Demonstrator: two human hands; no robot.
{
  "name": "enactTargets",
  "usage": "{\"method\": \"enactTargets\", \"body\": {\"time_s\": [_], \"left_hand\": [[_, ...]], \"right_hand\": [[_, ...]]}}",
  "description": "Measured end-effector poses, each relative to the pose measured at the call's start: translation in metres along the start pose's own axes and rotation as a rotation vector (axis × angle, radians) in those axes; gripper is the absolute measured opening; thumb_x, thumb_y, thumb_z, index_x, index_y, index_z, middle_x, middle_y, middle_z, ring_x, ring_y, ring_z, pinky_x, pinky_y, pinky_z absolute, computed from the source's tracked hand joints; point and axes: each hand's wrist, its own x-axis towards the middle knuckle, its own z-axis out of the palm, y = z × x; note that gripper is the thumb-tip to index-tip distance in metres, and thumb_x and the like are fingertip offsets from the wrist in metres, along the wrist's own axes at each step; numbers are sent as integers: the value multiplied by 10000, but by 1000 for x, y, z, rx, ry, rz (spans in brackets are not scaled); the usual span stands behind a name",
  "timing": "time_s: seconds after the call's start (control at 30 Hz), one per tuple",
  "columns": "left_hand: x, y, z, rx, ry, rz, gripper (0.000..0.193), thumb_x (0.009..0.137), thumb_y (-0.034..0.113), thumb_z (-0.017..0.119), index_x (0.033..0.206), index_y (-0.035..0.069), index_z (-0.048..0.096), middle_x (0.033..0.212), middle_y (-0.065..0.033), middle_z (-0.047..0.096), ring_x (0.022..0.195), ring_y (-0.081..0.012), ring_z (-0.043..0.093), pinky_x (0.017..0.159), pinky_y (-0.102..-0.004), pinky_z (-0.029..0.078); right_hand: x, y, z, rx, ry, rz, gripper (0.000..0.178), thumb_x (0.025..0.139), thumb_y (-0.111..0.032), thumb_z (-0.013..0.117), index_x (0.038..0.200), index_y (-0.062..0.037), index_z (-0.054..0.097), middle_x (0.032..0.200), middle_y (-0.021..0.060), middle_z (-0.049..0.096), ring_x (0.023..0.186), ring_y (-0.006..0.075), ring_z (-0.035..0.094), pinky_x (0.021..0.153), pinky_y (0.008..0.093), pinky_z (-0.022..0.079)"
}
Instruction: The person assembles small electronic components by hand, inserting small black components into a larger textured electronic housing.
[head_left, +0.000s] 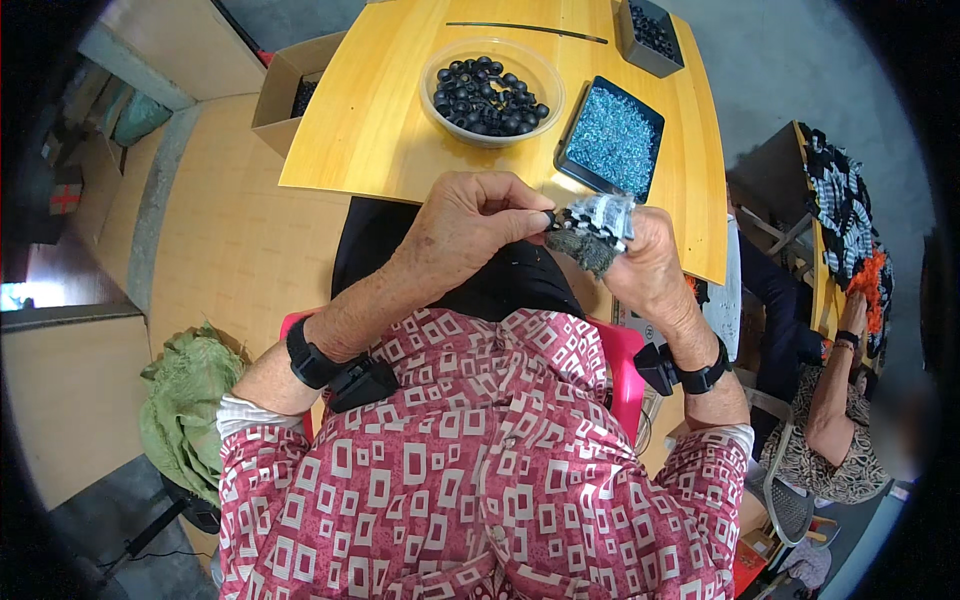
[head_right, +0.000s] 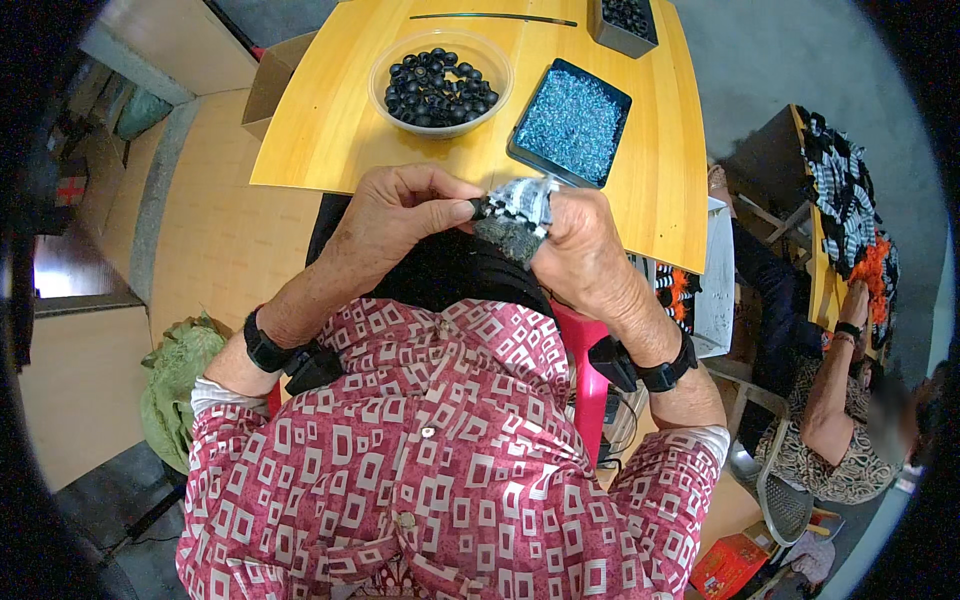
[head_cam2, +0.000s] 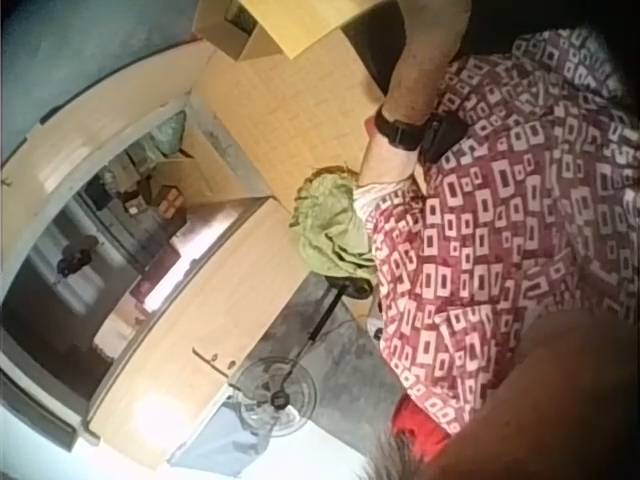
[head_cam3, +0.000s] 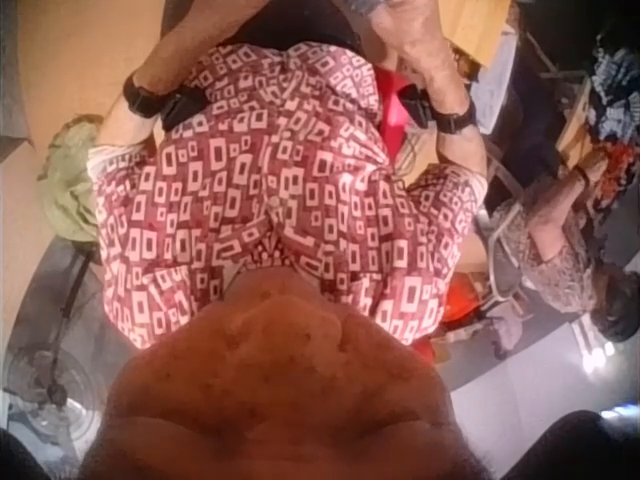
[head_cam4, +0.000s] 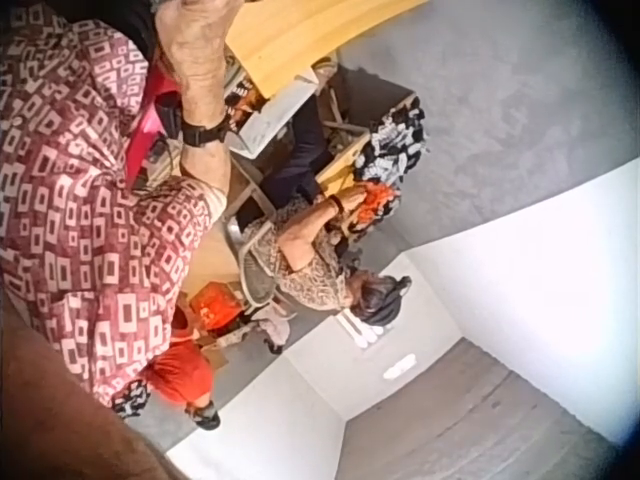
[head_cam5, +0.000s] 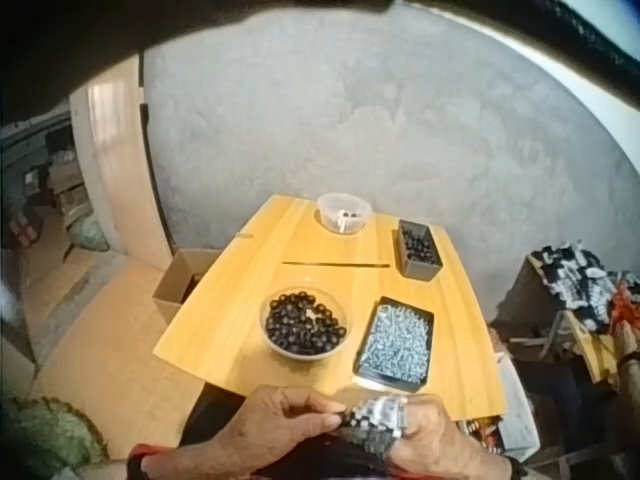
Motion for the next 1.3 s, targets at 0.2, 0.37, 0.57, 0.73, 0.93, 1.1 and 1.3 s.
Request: {"method": "enactTargets", "body": {"time_s": [0.2,0.37,0.57,0.73,0.93,1.1,1.3], "left_hand": [[1,-4,0,68,25,80,173,835,66,640,986,-15,660,888,-25,666,798,-61,577,756,-199,472],[0,-2,1,-47,31,84,148,837,68,637,955,-17,659,892,-31,663,800,-70,577,762,-209,472],[3,-8,-1,38,17,29,117,837,56,628,924,-17,656,855,-21,650,799,-73,580,752,-218,478],[9,-7,-7,120,-107,-19,121,830,39,623,938,-13,607,807,-9,629,778,-66,575,722,-214,471],[18,12,-12,287,-170,127,373,797,23,643,1098,39,424,716,-1,580,690,-65,542,658,-215,431],[23,15,-11,377,-247,118,420,773,44,664,1110,30,413,726,-18,593,696,-77,557,671,-218,430],[23,5,-5,13,-168,-52,415,770,68,674,1118,5,457,835,-91,651,798,-103,607,764,-235,453]], "right_hand": [[-3,2,11,201,101,139,36,825,-32,647,846,-53,667,794,-33,628,713,57,564,625,239,479],[0,0,19,529,154,365,62,804,-26,670,859,-52,655,780,-18,628,671,49,559,574,203,461],[0,15,12,448,71,358,122,783,-44,698,892,-36,643,771,-32,623,704,52,558,622,213,469],[-4,21,3,304,-8,167,215,765,-89,735,952,-34,643,858,-19,633,796,70,573,743,235,479],[2,25,-6,-137,-38,-192,218,729,-77,738,918,-27,644,847,64,641,737,198,621,679,288,499],[2,23,-9,-263,-94,-326,244,673,-40,707,907,-31,641,808,113,632,745,301,622,665,348,511],[-8,32,-1,-197,-4,-270,284,684,-102,786,916,-27,641,827,66,626,705,178,607,626,281,492]]}}
